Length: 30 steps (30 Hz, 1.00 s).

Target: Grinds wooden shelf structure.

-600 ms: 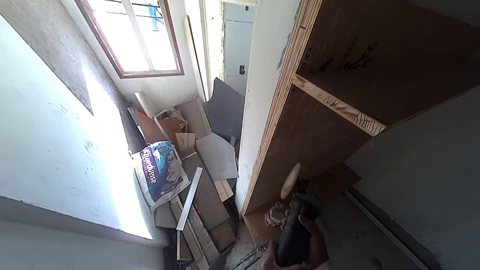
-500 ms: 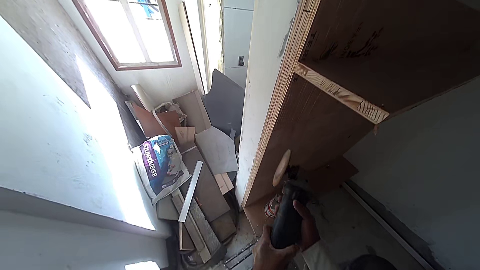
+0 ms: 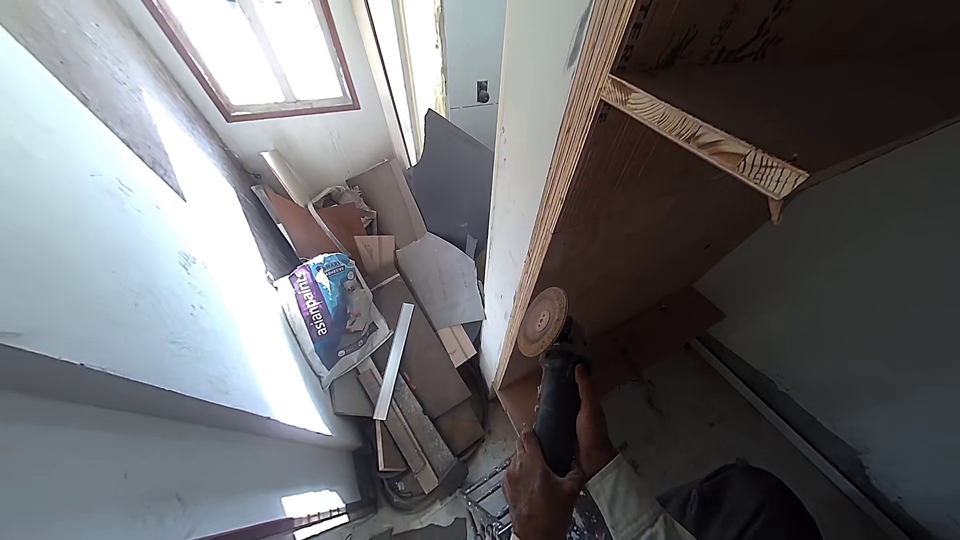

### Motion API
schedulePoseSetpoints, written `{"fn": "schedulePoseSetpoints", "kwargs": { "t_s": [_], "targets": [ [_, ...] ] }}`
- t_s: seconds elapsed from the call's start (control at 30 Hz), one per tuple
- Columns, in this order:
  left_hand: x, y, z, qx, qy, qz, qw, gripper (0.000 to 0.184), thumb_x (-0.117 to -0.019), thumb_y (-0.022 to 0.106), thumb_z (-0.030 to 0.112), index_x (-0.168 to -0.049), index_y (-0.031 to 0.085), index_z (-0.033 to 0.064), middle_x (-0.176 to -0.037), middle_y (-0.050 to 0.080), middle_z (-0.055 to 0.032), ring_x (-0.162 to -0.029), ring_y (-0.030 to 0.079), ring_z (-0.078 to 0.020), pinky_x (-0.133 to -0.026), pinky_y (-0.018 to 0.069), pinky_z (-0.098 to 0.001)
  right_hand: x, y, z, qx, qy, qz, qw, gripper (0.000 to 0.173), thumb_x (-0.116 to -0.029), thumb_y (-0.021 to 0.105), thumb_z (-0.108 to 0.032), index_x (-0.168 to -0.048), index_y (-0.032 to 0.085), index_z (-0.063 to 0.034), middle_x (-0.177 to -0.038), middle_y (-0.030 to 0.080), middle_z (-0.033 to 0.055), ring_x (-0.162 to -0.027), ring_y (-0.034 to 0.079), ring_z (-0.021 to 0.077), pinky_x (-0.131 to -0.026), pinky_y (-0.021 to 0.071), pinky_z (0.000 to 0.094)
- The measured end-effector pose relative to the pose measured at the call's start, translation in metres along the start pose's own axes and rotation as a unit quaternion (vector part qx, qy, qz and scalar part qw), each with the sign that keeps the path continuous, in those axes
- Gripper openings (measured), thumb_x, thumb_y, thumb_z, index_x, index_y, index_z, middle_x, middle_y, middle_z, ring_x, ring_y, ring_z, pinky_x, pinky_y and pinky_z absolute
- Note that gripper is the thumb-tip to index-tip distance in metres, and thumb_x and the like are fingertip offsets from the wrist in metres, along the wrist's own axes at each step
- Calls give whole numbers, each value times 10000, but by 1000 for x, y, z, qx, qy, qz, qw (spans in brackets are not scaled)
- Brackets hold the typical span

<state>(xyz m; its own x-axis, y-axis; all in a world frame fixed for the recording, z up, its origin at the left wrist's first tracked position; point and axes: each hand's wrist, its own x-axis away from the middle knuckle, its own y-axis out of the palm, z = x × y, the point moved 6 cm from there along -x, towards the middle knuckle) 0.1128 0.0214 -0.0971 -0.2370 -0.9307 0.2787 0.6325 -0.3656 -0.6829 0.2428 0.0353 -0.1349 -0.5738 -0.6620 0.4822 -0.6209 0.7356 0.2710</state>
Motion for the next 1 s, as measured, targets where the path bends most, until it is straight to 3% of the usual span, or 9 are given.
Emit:
{"fn": "schedulePoseSetpoints", "kwargs": {
  "t_s": [0.2, 0.3, 0.4, 0.47, 0.5, 0.57, 0.77, 0.93, 1.0],
  "targets": [
    [2, 0, -3, 2, -12, -18, 1000, 712, -726, 825, 440, -1214, 648, -48, -1052, 729, -194, -915, 729, -339, -785, 567, -532, 1, 1, -1, -5, 30, 21, 999, 546, -1103, 330, -473, -1305, 591, -38, -1095, 675, 176, -960, 687, 252, -827, 586, 430],
    [-4, -8, -2, 67, 11, -31, 997, 715, -733, 841, 406, -1243, 631, -48, -973, 736, -190, -884, 726, -346, -788, 557, -552, 6, 1, -8, -60, 21, -103, 993, 559, -1066, 423, -488, -1362, 543, -29, -1135, 685, 160, -1011, 695, 222, -889, 586, 398],
    [-7, -16, 6, 160, 65, 13, 985, 872, -668, 866, 372, -1372, 572, -51, -948, 744, -180, -857, 732, -332, -749, 566, -555, 8, 6, 13, -239, 25, -411, 879, 802, -853, 794, -446, -1411, 527, 63, -1214, 683, 248, -1128, 682, 344, -1021, 532, 507],
    [-9, -22, 16, 189, 77, 17, 979, 885, -662, 860, 368, -1377, 560, -59, -959, 736, -184, -859, 725, -321, -751, 562, -540, 20, 25, -2, -273, -51, -595, 754, 735, -911, 741, -276, -1463, 425, 93, -1372, 614, 226, -1288, 605, 299, -1096, 484, 430],
    [-11, -24, 20, 205, 85, 19, 975, 881, -653, 853, 376, -1355, 569, -74, -960, 730, -189, -851, 721, -312, -741, 564, -524, 49, 37, -33, -252, 39, -414, 874, 564, -632, 811, -162, -1142, 639, 8, -1025, 759, 127, -976, 745, 207, -868, 593, 326],
    [-17, -24, 24, 225, 110, 27, 968, 877, -657, 827, 424, -1327, 585, -87, -954, 726, -182, -841, 721, -276, -727, 574, -485, 74, 52, -75, -153, 77, -268, 948, 526, -460, 804, -139, -936, 593, -61, -810, 722, 23, -785, 727, 91, -714, 586, 235],
    [-14, -52, 15, 113, 285, 248, 919, 594, -834, 664, 573, -925, 695, -13, -734, 706, -74, -611, 688, -137, -542, 571, -332, 28, 39, -54, -127, -20, -307, 943, 393, -710, 766, -25, -1048, 583, 55, -958, 743, 174, -921, 752, 236, -838, 622, 361],
    [-46, -65, 52, 222, 154, 117, 956, 712, -841, 734, 546, -1211, 641, -55, -1089, 731, -163, -1001, 729, -264, -840, 606, -472, 10, 28, -72, 81, -162, -141, 973, 534, -613, 843, -118, -1081, 608, -14, -900, 724, 12, -831, 708, 60, -773, 601, 238],
    [-63, -60, 81, 189, 86, 49, 977, 821, -762, 773, 619, -1302, 610, 24, -1068, 738, -120, -975, 721, -265, -827, 576, -513, 14, 27, -85, 241, -229, -87, 939, 559, -683, 806, -238, -1156, 626, -1, -960, 708, -15, -905, 673, 5, -840, 559, 208]
  ]
}}
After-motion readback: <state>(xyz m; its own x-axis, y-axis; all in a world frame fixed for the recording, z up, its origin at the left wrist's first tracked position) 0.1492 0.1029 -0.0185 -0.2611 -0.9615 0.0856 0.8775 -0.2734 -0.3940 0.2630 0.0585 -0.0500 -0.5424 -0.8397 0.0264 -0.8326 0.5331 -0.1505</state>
